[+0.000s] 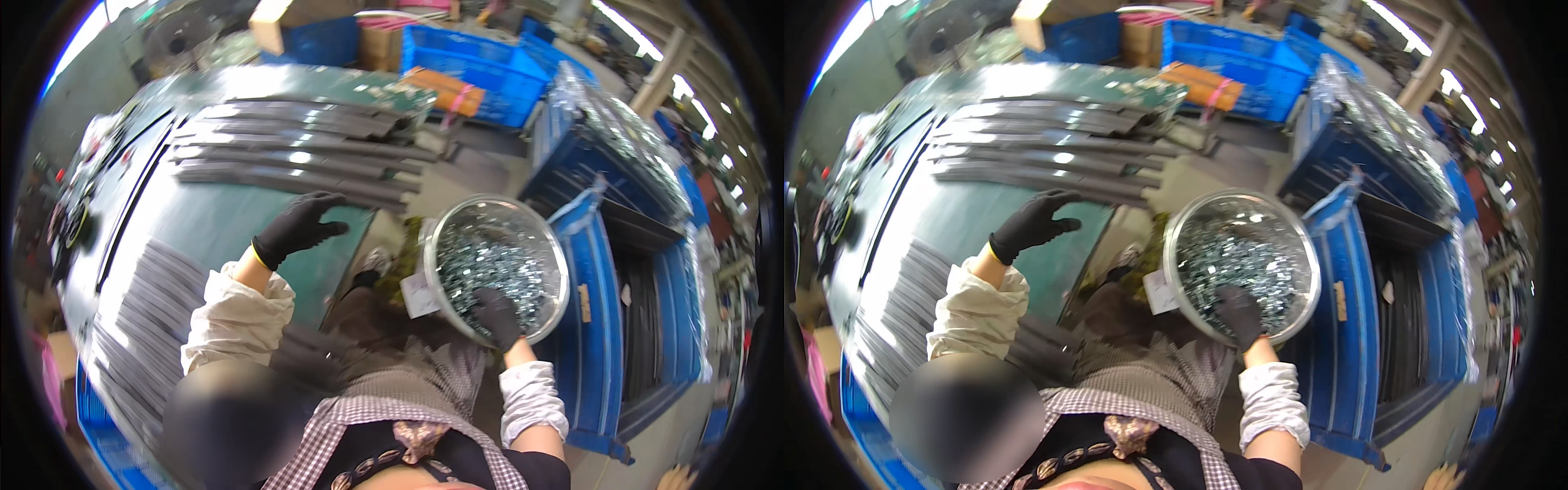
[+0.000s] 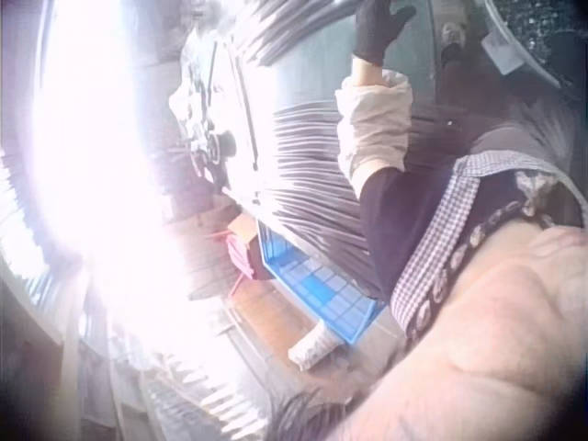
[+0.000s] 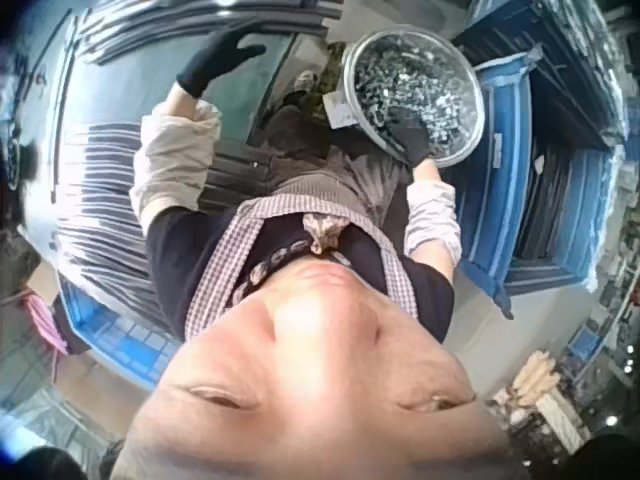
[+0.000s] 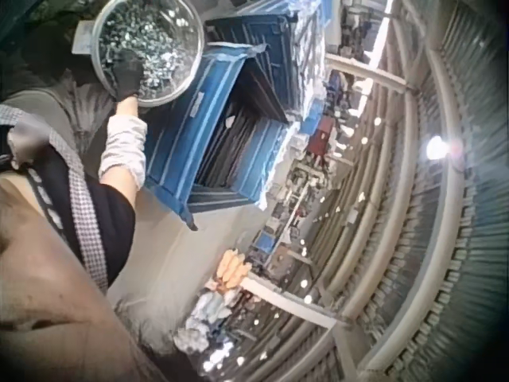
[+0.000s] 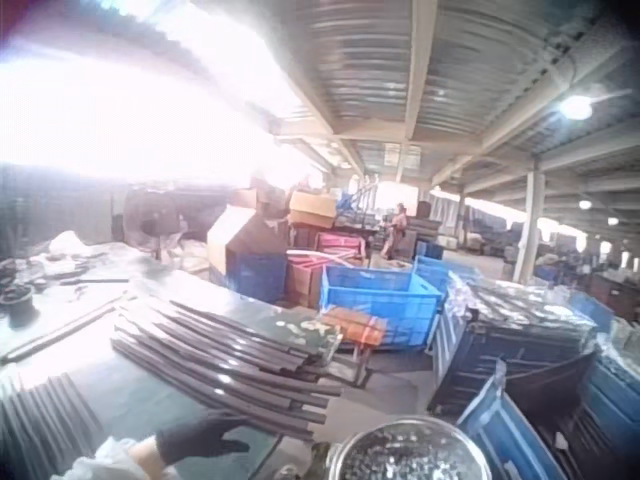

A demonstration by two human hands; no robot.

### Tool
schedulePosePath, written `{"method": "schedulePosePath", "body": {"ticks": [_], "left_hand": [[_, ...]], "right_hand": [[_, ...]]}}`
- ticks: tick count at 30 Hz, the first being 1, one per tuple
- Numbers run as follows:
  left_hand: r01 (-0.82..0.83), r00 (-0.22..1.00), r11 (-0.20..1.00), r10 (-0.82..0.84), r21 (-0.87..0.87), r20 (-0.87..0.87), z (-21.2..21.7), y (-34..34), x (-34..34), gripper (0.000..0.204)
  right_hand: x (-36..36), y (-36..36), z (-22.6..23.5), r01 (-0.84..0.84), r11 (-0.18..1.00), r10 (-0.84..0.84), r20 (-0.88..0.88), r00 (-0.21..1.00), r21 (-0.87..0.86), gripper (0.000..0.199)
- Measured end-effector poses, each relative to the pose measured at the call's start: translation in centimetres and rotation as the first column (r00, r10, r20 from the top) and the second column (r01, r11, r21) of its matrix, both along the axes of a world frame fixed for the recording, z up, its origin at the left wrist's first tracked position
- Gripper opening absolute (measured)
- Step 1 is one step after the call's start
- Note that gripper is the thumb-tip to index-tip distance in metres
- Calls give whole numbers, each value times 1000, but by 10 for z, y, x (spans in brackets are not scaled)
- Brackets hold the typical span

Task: The person repeatedly picks small metallic fasteners from a bowl and inserts them into holes on long metal bars. They handle the bars and fasteners by hand, placing each fastener into a hole and then setting the bar aside. The process is repeated continuously throughout the clip.

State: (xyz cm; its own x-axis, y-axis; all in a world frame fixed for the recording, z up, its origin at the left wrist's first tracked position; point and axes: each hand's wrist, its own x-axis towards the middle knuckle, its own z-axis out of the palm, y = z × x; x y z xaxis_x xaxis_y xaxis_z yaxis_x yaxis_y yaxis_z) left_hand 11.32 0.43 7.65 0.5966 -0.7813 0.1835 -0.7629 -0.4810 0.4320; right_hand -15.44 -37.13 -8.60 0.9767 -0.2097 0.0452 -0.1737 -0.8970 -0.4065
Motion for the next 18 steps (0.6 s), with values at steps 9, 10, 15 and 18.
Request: {"method": "schedulePosePath", "body": {"ticks": [9, 10, 15, 18], "left_hand": [[-160, 824, 959, 261, -236, 502, -100, -47, 50, 52], [-129, 847, 964, 230, -234, 479, -88, -47, 38, 46], [-25, 890, 971, 130, -236, 438, -79, -23, 7, 24], [-52, 918, 980, 123, -193, 377, -71, -15, -19, 19]], "right_hand": [[-5, -13, 24, 128, 988, -123, -64, 990, 86, 32], [-6, -17, 19, 128, 991, -127, -14, 992, 40, 33], [2, -3, 53, 104, 948, -169, 195, 966, 302, 33], [-2, 14, 76, 175, 916, -230, 116, 966, 360, 34]]}}
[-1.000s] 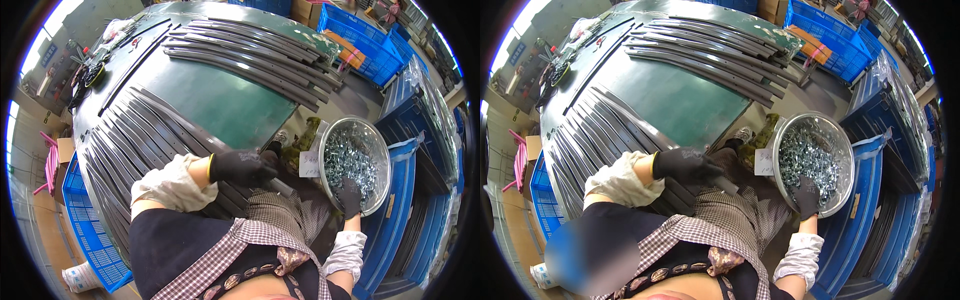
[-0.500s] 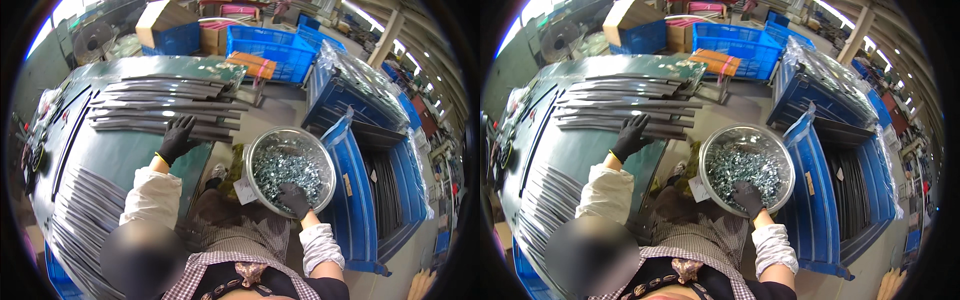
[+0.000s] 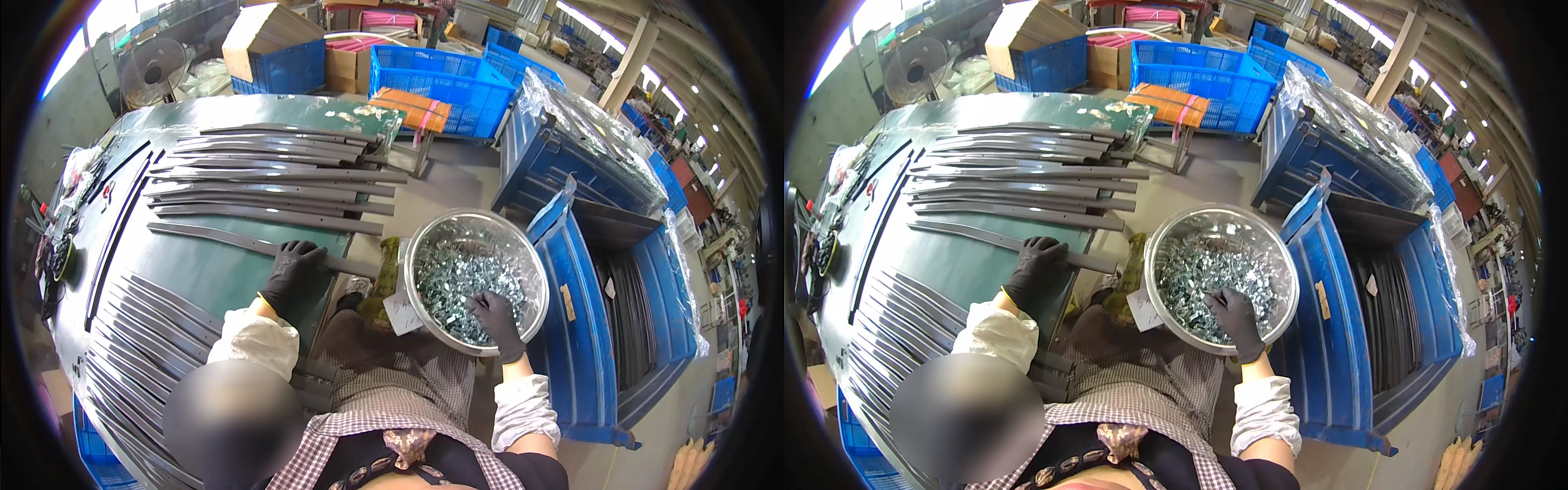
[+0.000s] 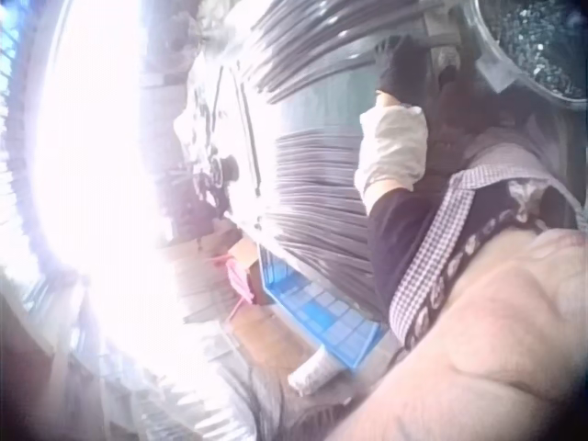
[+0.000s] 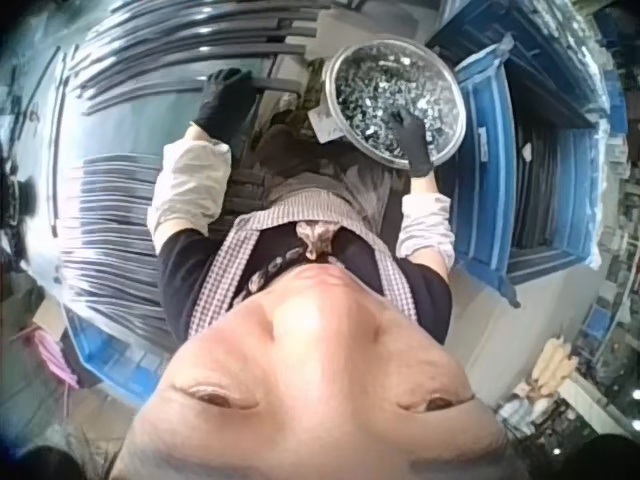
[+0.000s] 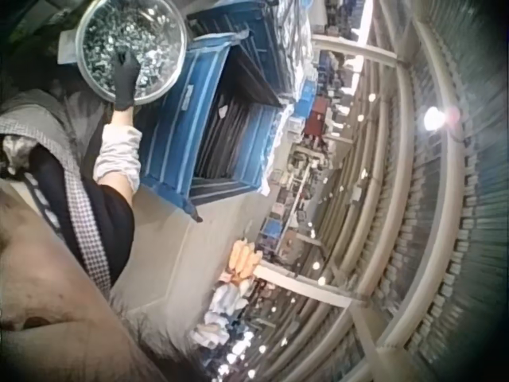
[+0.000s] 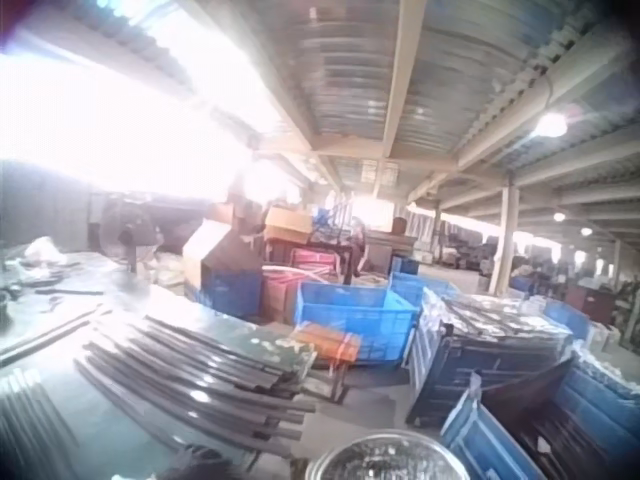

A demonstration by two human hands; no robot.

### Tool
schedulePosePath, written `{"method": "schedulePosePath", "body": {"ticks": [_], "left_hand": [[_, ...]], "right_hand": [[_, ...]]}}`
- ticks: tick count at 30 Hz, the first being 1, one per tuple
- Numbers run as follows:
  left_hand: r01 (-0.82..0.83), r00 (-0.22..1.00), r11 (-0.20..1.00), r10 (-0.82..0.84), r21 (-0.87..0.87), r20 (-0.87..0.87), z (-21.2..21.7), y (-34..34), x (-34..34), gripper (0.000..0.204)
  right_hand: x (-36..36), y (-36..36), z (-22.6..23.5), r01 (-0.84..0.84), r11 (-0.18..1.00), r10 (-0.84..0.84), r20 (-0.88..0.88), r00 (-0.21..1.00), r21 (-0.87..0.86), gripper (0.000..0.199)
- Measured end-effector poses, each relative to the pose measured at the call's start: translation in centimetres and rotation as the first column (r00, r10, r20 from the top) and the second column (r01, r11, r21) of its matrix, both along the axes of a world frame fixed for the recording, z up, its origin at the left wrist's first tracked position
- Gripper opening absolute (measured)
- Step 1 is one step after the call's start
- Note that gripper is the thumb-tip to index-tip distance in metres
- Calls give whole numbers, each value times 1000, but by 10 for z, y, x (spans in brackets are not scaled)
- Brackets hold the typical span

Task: The person repeatedly picks small metallic fasteners from a bowl and inserts them into holes on long metal bars. They handle the bars and fasteners by hand, placing each fastener into a hole and then setting the bar aside. The process is repeated continuously throughout the clip.

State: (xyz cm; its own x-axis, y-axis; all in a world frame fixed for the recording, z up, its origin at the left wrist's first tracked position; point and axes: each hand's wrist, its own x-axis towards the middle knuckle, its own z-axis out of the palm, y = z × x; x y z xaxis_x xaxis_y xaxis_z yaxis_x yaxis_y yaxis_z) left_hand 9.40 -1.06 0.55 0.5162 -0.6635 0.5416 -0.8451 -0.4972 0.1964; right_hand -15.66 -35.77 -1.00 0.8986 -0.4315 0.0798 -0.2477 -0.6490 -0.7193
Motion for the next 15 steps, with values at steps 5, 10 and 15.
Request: {"method": "schedulePosePath", "body": {"ticks": [5, 10, 15], "left_hand": [[121, 991, 986, -114, 111, -63, -8, 16, -29, 22], [183, 980, 970, -166, 162, -110, -21, 31, -28, 34], [213, 972, 957, -188, 197, -138, -24, 38, -36, 30]], "right_hand": [[-27, 33, -16, -29, 848, -11, 72, 997, 529, 18], [-42, 76, -6, -185, 677, 58, 199, 978, 713, 12], [-57, 96, -14, -205, 549, 82, 192, 978, 810, 10]]}}
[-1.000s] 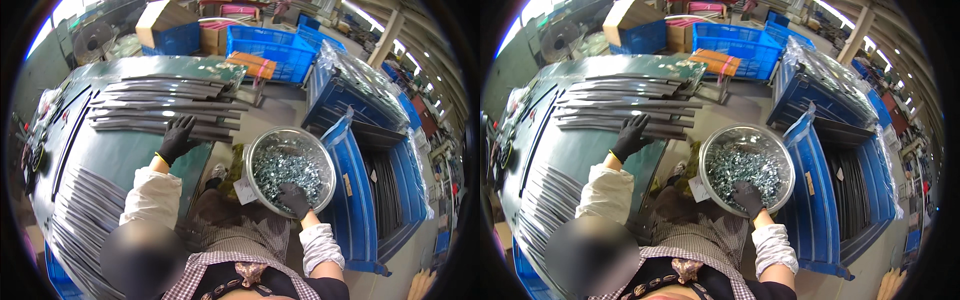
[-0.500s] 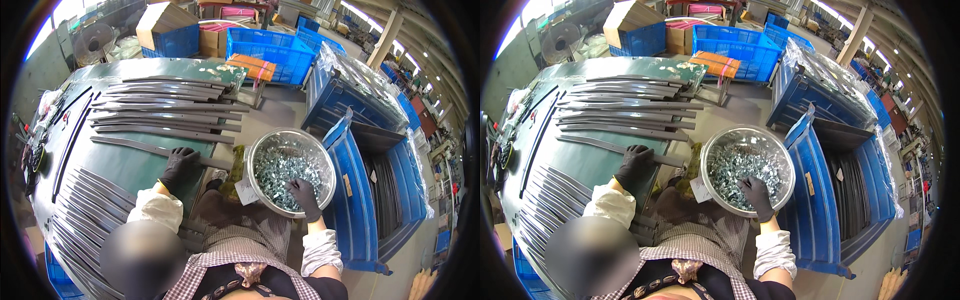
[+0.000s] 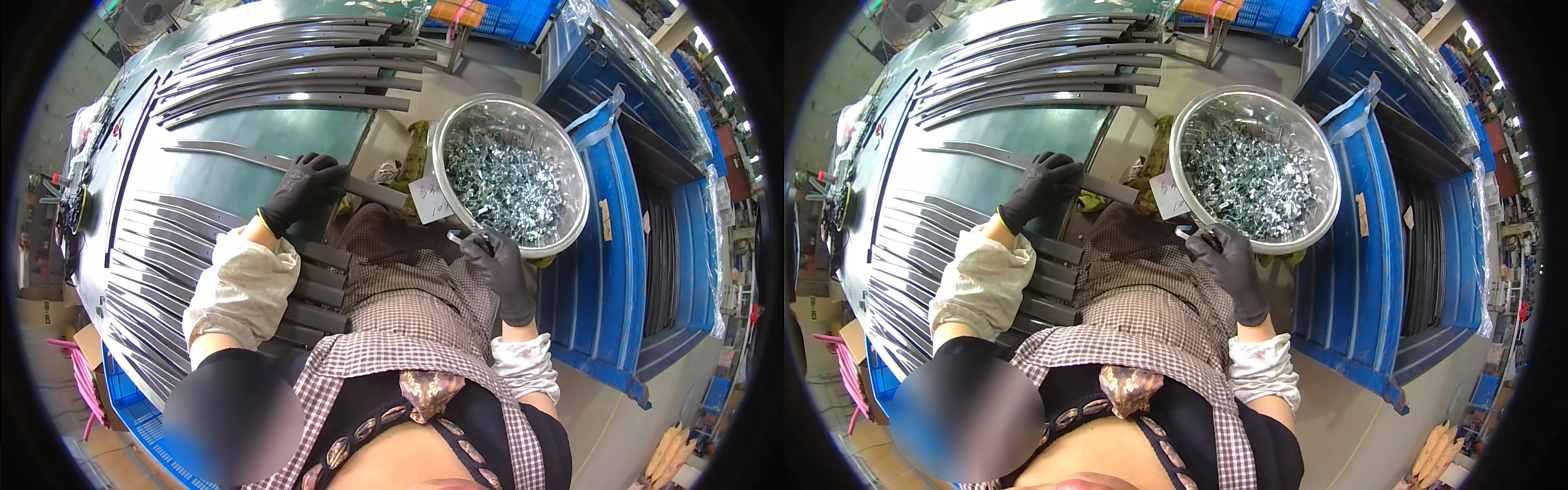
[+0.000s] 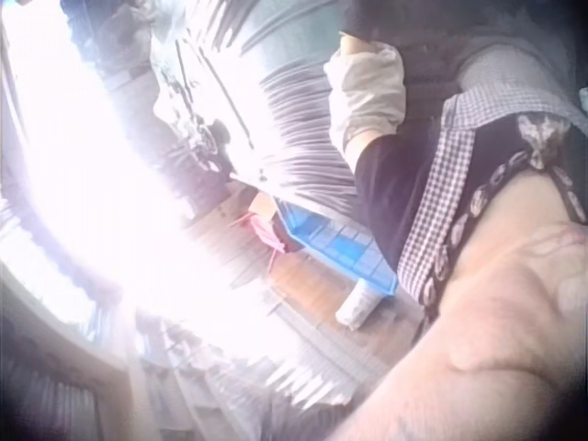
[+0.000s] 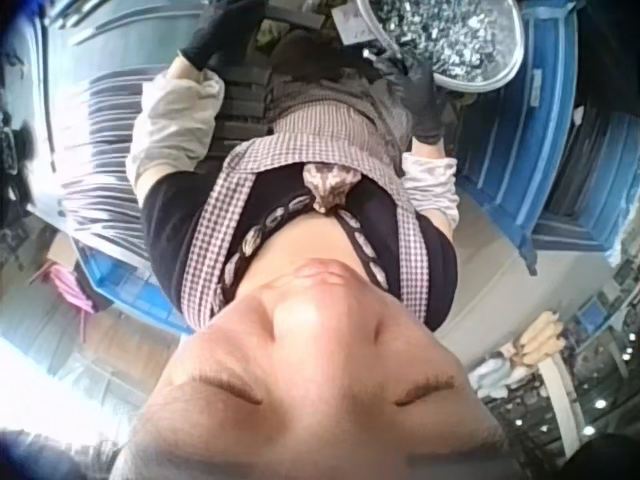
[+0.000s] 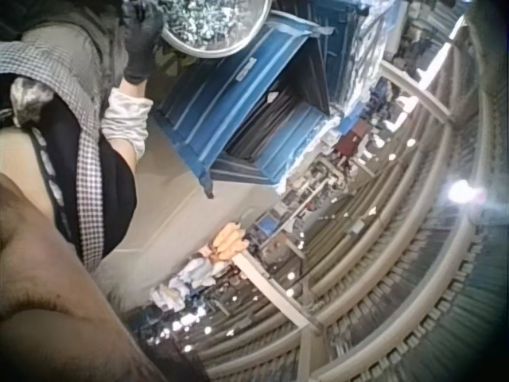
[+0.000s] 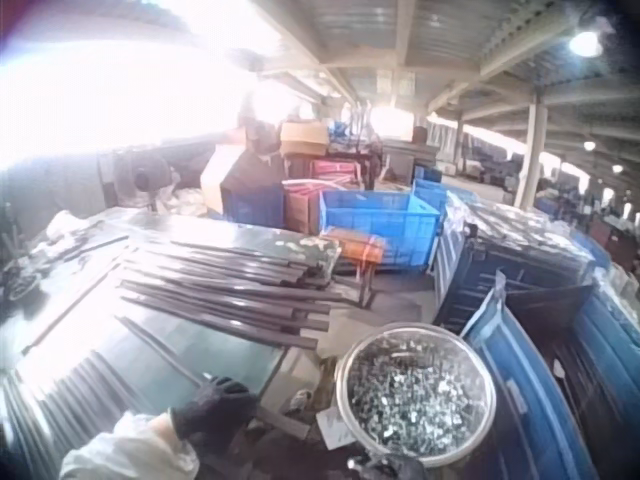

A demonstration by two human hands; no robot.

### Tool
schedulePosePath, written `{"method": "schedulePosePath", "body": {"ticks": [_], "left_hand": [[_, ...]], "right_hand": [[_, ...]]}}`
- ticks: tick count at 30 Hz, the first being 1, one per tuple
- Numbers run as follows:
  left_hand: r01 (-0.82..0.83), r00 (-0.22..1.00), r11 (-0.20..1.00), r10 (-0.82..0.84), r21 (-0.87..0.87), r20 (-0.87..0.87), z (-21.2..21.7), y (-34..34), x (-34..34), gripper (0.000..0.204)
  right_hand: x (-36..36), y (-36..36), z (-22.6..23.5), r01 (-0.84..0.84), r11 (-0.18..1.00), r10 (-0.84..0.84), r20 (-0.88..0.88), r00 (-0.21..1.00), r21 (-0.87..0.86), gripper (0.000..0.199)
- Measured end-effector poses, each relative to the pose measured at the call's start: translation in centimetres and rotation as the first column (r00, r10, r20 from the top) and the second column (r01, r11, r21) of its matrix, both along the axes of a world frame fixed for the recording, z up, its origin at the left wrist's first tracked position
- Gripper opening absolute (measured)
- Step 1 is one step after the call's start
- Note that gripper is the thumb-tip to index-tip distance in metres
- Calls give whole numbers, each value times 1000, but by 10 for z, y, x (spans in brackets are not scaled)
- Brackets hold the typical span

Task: The person repeatedly picks small metallic fasteners from a bowl and inserts them into holes on long metal bars. They handle the bars and fasteners by hand, placing each fastener into a hole and then setting the bar aside. The process is repeated continuously throughout the clip.

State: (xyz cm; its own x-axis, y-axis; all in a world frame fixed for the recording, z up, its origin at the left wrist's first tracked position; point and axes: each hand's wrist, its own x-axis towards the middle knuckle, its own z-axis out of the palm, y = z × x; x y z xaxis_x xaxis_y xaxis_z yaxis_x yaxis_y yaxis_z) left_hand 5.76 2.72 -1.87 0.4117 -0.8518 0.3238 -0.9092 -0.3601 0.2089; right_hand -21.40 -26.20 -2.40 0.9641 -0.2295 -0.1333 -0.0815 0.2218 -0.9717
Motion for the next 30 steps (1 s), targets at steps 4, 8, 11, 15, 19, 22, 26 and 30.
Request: {"method": "schedulePosePath", "body": {"ticks": [4, 8, 11, 15, 19, 22, 26, 30], "left_hand": [[35, 998, 999, -36, 23, 55, 6, 1, -9, 31], [87, 993, 996, -89, 20, 73, 18, -5, -31, 46], [231, 969, 973, -228, 21, -93, 42, -25, -85, 43], [404, 905, 914, -392, 42, -165, 42, -36, -129, 40], [429, 895, 904, -425, -4, -135, 41, -33, -127, 40], [447, 888, 894, -442, 11, -127, 46, -32, -126, 36], [492, 869, 870, -488, 34, -82, 44, -33, -124, 35], [499, 859, 855, -509, 139, 48, 39, -32, -121, 40]], "right_hand": [[-6, 8, -1, -37, 996, 38, -18, 999, 76, 10], [-7, 25, -1, -34, 999, 33, 31, 999, 19, 11], [-6, 39, -5, -129, 991, 129, -4, 992, -26, 15], [4, 72, 10, -168, 982, 175, 77, 982, -92, 25], [5, 66, 14, -202, 950, 211, 14, 977, -239, 36], [7, 64, 0, -178, 957, 199, 73, 977, -228, 48], [9, 57, 5, -349, 923, 352, -10, 936, -161, 55], [11, 55, 0, -377, 920, 378, -13, 926, -107, 53]]}}
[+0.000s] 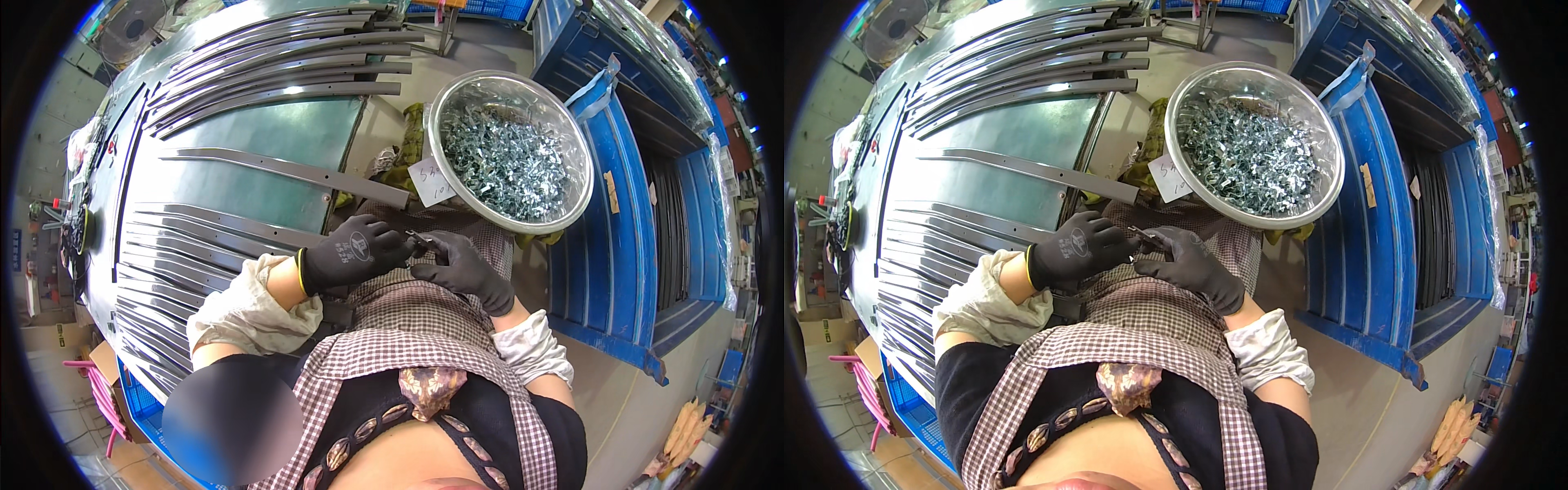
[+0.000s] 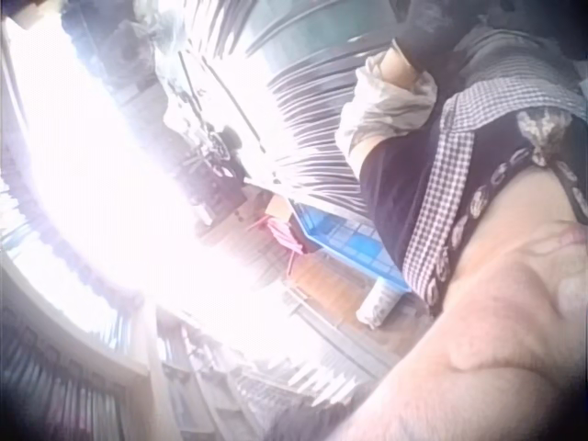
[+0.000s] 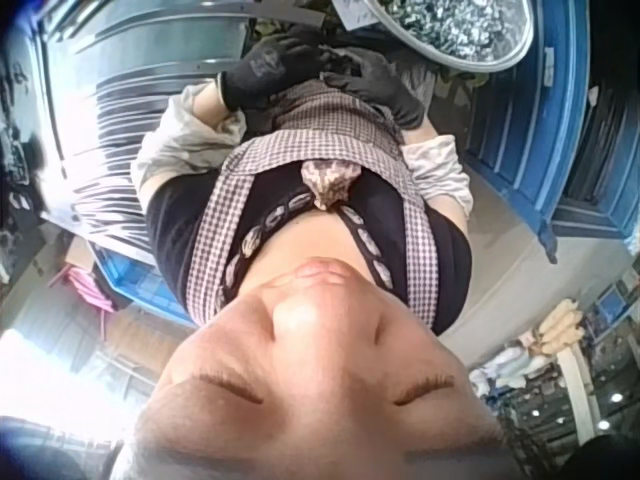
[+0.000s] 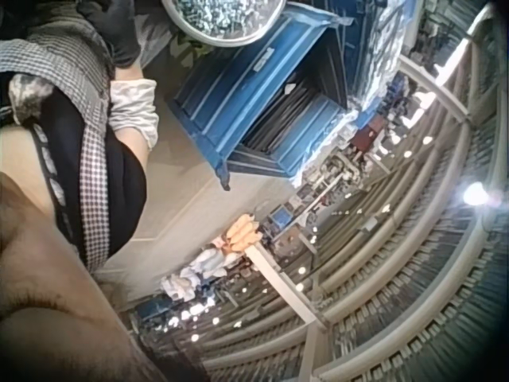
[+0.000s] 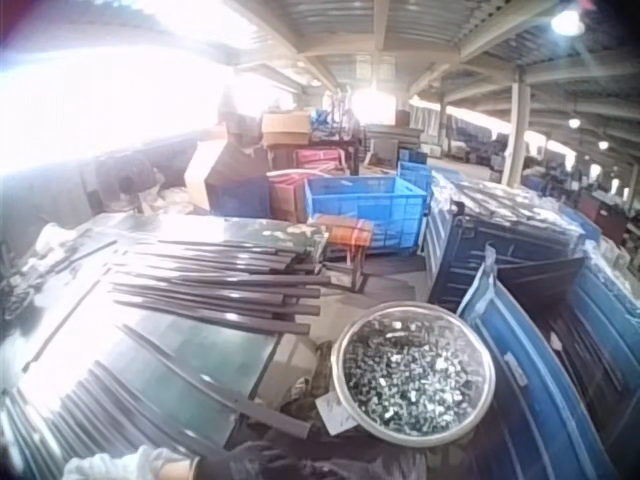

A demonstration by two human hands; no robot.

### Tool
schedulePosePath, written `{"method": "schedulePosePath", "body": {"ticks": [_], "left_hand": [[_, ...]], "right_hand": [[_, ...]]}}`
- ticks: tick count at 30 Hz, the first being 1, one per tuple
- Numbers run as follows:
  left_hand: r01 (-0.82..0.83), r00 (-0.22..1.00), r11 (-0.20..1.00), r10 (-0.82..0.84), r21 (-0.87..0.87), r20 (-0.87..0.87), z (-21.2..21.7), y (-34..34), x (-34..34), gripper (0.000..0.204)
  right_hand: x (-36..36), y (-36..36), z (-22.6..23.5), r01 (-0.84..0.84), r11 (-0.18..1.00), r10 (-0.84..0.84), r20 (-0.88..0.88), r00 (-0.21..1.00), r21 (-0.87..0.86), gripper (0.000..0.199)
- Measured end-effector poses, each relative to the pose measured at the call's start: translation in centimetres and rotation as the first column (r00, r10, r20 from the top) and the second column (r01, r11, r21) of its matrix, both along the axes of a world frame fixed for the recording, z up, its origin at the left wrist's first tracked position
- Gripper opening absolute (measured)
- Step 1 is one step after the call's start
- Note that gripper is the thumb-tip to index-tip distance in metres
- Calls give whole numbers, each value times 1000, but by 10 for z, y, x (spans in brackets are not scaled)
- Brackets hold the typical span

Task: The person repeatedly picks small metallic fasteners from a bowl and inserts them into holes on long metal bars. They handle the bars and fasteners by hand, placing each fastener into a hole and then setting the bar aside. The process is repeated continuously throughout the clip.

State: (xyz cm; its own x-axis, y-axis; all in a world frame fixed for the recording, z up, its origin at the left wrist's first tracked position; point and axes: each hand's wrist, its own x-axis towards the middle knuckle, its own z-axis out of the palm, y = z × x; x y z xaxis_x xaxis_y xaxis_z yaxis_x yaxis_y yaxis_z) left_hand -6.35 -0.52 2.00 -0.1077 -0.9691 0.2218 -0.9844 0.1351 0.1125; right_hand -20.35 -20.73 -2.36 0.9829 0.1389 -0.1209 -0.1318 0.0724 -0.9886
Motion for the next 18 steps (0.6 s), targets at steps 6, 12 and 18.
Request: {"method": "schedulePosePath", "body": {"ticks": [6, 12, 18], "left_hand": [[-180, 972, 982, 167, -62, -166, -2, -9, 30, 50], [-345, 885, 938, 330, 12, -328, -31, 5, 83, 47], [-309, 890, 950, 301, 31, -344, -38, -1, 80, 41]], "right_hand": [[10, -2, 10, 213, 923, -166, 166, 972, -321, 41], [33, -13, -9, 340, 590, -110, 343, 933, -733, 37], [56, -17, -26, 360, 655, 19, 490, 871, -665, 34]]}}
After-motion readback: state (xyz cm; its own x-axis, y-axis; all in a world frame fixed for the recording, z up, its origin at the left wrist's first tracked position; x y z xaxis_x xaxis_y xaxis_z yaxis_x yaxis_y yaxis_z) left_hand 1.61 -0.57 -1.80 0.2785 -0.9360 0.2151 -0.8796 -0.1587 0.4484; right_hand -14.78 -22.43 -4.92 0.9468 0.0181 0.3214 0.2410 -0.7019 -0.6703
